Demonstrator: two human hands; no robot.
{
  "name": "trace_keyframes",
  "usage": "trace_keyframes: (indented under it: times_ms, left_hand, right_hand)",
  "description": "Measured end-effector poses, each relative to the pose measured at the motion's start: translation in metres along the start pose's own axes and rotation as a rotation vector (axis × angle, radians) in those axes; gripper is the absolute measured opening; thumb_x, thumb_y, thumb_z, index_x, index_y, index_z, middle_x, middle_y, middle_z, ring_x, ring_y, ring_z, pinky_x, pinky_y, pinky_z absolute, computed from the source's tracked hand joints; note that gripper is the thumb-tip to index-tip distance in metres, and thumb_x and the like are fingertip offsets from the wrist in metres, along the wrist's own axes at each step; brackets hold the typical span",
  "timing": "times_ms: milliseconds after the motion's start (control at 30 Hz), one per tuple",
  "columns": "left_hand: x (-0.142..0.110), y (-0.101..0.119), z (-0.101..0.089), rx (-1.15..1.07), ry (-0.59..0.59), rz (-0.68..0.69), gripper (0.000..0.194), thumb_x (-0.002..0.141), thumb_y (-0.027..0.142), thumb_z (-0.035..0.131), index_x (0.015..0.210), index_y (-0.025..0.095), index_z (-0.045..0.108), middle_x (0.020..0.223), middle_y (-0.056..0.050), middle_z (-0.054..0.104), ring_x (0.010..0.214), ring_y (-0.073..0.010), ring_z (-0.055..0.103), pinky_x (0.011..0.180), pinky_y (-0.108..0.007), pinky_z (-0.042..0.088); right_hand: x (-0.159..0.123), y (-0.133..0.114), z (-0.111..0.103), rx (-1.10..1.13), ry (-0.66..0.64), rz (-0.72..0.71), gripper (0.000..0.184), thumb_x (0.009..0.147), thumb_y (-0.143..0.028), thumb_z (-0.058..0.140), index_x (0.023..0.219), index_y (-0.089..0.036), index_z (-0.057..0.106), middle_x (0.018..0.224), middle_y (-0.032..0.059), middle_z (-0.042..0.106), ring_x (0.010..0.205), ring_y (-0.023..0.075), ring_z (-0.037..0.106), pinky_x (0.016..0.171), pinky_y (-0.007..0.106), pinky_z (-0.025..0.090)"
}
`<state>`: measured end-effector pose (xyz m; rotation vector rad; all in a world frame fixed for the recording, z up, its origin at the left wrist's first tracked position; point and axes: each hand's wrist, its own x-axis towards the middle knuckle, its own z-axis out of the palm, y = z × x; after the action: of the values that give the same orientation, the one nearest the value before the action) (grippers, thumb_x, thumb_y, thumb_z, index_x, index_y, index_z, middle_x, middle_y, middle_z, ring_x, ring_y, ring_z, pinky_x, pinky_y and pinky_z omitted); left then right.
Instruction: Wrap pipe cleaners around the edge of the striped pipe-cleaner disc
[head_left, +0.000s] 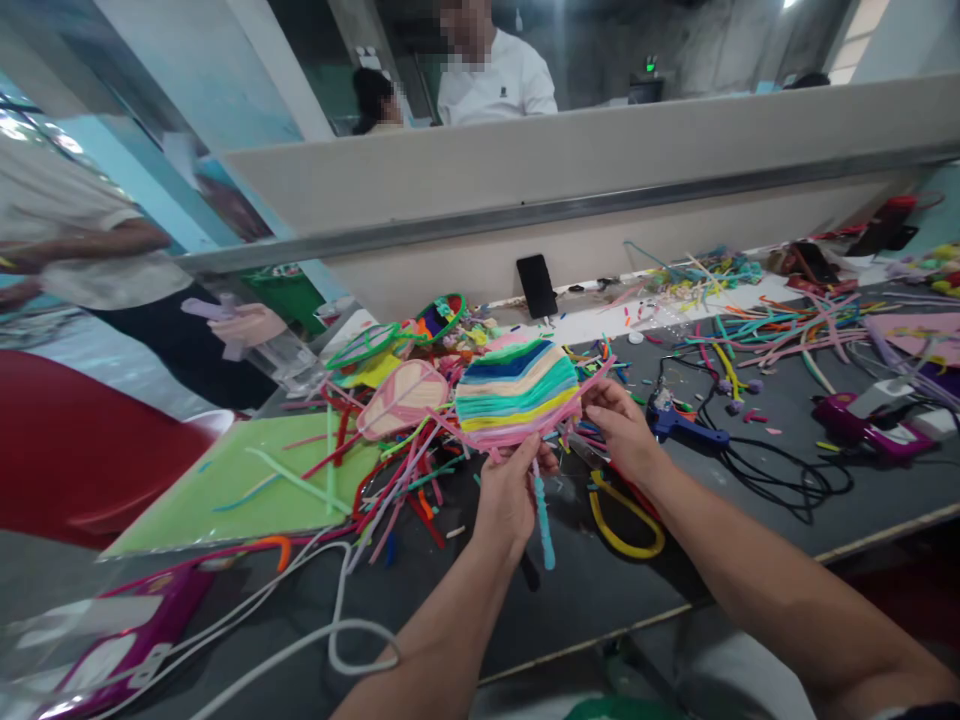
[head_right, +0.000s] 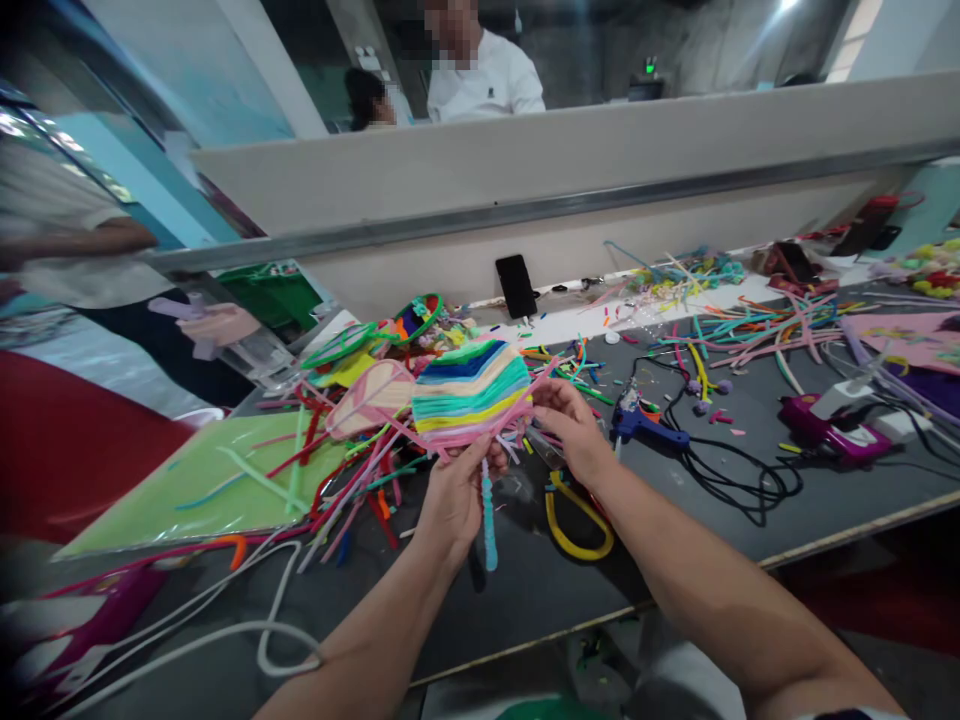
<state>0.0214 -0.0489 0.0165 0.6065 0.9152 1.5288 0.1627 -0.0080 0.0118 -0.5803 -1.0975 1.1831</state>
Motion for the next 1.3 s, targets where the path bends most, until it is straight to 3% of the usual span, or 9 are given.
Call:
trace_keyframes:
  times_ms: [167,400,567,867,1300]
  left_hand:
    - [-0.002,0.000,0.002,0.024,0.010,-0.006,0.022,0.058,0.024,0.079,0.066,0.011,0.063,0.055,0.001,0.061,0.049,-0.0109,0.057,0.053,-0.025,0.049]
    - [0.002,-0.004,-0.003,0.028,-0.026,0.002,0.021,0.060,0.025,0.079,0.066,0.011,0.065,0.056,-0.001,0.062,0.050,-0.0111,0.057,0.053,-0.025,0.049]
    - [0.001,-0.004,-0.004,0.003,-0.016,0.008,0.020,0.061,0.025,0.078,0.066,0.011,0.065,0.057,-0.001,0.062,0.051,-0.0112,0.057,0.052,-0.024,0.048]
    - [-0.001,0.000,-0.002,-0.017,-0.014,0.044,0.017,0.063,0.023,0.077,0.065,0.011,0.065,0.057,-0.001,0.061,0.051,-0.0109,0.057,0.052,-0.024,0.048]
    - [-0.002,-0.004,-0.004,-0.009,-0.030,0.013,0.018,0.063,0.023,0.078,0.064,0.010,0.065,0.057,-0.002,0.062,0.051,-0.0115,0.058,0.052,-0.024,0.049]
  right_hand:
    - [-0.004,-0.003,0.003,-0.049,0.062,-0.065,0.027,0.072,-0.033,0.069,0.096,-0.025,0.059,0.089,0.0006,0.061,0.080,0.0164,0.055,0.072,0.029,0.047]
    - [-0.003,0.001,-0.005,-0.245,0.066,-0.182,0.010,0.074,-0.030,0.070,0.073,-0.022,0.063,0.077,-0.0003,0.056,0.076,0.0157,0.052,0.075,0.032,0.043]
    - [-0.001,0.001,-0.005,-0.385,0.106,-0.315,0.009,0.074,-0.025,0.069,0.070,-0.022,0.062,0.078,0.0012,0.057,0.081,0.0174,0.055,0.078,0.034,0.043]
    - [-0.006,0.001,-0.007,-0.687,0.115,-0.395,0.007,0.079,-0.025,0.063,0.073,-0.022,0.061,0.078,0.0030,0.063,0.078,0.0182,0.059,0.074,0.033,0.045]
    - [-0.009,0.005,-0.009,-0.732,0.201,-0.238,0.010,0.082,-0.031,0.060,0.077,-0.022,0.061,0.079,0.0028,0.067,0.075,0.0184,0.061,0.071,0.031,0.044]
